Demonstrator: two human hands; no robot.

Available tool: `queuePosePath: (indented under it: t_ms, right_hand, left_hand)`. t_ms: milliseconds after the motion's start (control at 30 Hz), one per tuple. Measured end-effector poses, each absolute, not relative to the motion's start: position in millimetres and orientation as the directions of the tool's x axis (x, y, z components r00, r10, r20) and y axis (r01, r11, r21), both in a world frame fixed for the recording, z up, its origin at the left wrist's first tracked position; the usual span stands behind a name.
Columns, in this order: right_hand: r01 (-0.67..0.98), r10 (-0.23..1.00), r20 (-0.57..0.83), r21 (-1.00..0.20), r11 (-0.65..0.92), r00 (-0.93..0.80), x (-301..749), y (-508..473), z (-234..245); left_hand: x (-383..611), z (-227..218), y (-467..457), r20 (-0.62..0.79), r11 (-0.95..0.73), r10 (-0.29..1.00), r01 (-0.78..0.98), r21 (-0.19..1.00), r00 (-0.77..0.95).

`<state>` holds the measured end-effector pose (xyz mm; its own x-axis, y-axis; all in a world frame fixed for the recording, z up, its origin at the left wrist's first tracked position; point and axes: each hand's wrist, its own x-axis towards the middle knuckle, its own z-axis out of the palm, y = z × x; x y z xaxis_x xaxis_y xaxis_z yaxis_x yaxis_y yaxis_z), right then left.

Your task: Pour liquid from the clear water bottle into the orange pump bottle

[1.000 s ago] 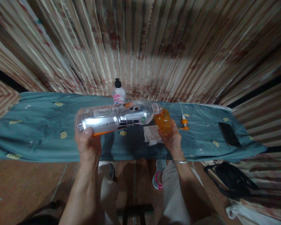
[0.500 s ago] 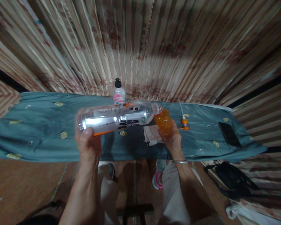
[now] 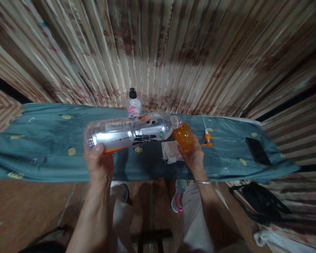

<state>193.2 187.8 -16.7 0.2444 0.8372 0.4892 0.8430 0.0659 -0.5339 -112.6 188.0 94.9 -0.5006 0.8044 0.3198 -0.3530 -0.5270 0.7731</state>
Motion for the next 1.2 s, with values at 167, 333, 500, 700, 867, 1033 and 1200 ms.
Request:
queuePosePath:
  t_ms: [167,333,500,700,867,1033,1200]
  right_hand:
    - [0.836,0.845,0.476,-0.546,0.064,0.246,193.7,187.8,-16.5]
    - [0.842,0.833,0.498,-0.534,0.077,0.239,194.2,188.1,-19.2]
    - [0.849,0.835,0.488,-0.526,0.047,0.256,192.7,187.7,-17.2]
    - [0.851,0.839,0.481,-0.523,0.042,0.255,192.0,187.5,-15.7]
    - [0.859,0.831,0.493,-0.511,0.036,0.258,192.8,188.5,-18.0]
    - [0.863,0.836,0.497,-0.501,0.058,0.232,194.1,188.9,-17.2]
    - [0.858,0.842,0.491,-0.509,0.066,0.226,194.9,188.4,-18.1]
  left_hand:
    - [-111.9,95.0,187.0,0.339,-0.524,0.807,-0.323,0.788,-0.484]
    - [-111.3,96.1,187.9,0.337,-0.532,0.805,-0.341,0.776,-0.489]
    - [-111.1,96.3,188.1,0.317,-0.535,0.803,-0.376,0.757,-0.505]
    - [-110.5,97.7,186.6,0.314,-0.519,0.806,-0.345,0.782,-0.502]
    - [-112.0,96.2,188.2,0.325,-0.535,0.799,-0.352,0.768,-0.506]
    - [-112.5,95.9,188.4,0.321,-0.528,0.805,-0.357,0.771,-0.499]
    - [-112.9,94.9,188.7,0.326,-0.54,0.797,-0.358,0.762,-0.508]
